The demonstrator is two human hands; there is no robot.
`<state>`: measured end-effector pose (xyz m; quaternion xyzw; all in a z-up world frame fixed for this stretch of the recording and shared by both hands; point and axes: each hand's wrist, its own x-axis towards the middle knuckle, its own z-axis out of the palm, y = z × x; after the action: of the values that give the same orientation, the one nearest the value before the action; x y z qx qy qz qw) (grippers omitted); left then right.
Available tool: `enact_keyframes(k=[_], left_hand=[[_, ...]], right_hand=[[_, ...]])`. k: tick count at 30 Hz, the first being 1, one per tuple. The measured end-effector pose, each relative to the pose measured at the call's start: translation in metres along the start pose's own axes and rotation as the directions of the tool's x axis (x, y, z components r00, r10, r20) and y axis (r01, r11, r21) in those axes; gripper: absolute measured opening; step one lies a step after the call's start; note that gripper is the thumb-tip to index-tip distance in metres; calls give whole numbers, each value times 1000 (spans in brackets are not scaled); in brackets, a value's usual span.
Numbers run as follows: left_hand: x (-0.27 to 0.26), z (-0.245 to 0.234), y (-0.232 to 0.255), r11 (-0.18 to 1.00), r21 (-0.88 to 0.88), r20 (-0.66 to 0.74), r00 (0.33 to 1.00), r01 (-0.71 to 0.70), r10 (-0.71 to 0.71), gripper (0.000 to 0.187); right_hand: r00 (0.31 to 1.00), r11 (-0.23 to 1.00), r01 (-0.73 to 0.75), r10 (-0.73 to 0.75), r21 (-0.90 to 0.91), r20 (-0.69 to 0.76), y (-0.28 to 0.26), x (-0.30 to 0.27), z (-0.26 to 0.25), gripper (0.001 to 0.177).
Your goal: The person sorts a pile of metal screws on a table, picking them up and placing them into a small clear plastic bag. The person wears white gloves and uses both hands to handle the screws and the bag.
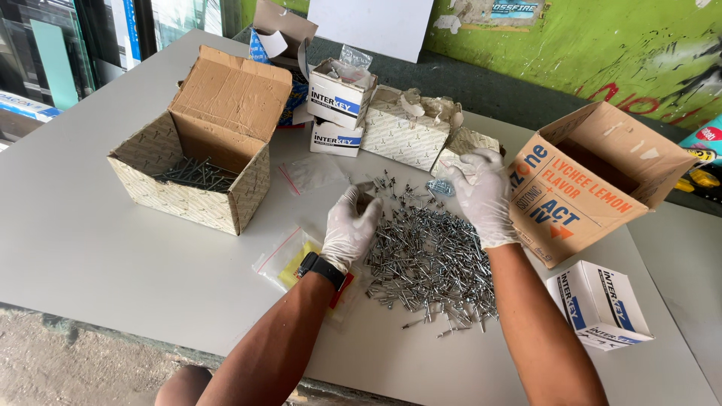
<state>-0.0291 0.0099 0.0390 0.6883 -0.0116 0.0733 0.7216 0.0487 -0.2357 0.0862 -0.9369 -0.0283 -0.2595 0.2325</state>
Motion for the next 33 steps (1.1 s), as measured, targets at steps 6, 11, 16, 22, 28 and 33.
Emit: enact_keyframes(k=[6, 11, 16, 22, 28, 33], left_hand=[[39, -2, -35, 991, -136, -124, 992, -1, -16, 39], [32, -3, -15, 947, -307, -167, 985, -100, 50, 36], [28, -14, -7, 989, -82, -195, 975, -126, 108, 34], [58, -50, -39, 266, 962, -70, 997, 55, 45, 70], [81, -57, -72, 164, 981, -138, 973, 107, 187, 28], [79, -58, -77, 143, 989, -64, 959, 24, 276, 14]], right_hand=[[808, 962, 168, -260, 216, 528, -98, -85, -23, 21], [547, 868, 340, -496, 362, 674, -133, -130, -16, 32], [538, 893, 330, -444, 305, 717, -130, -138, -2, 38], [682, 871, 422, -488, 251, 545, -70, -123, 33, 40], [896, 890, 354, -411, 288, 166, -27, -108, 40, 13], [910, 864, 394, -415, 313, 1, -23, -108, 41, 7]])
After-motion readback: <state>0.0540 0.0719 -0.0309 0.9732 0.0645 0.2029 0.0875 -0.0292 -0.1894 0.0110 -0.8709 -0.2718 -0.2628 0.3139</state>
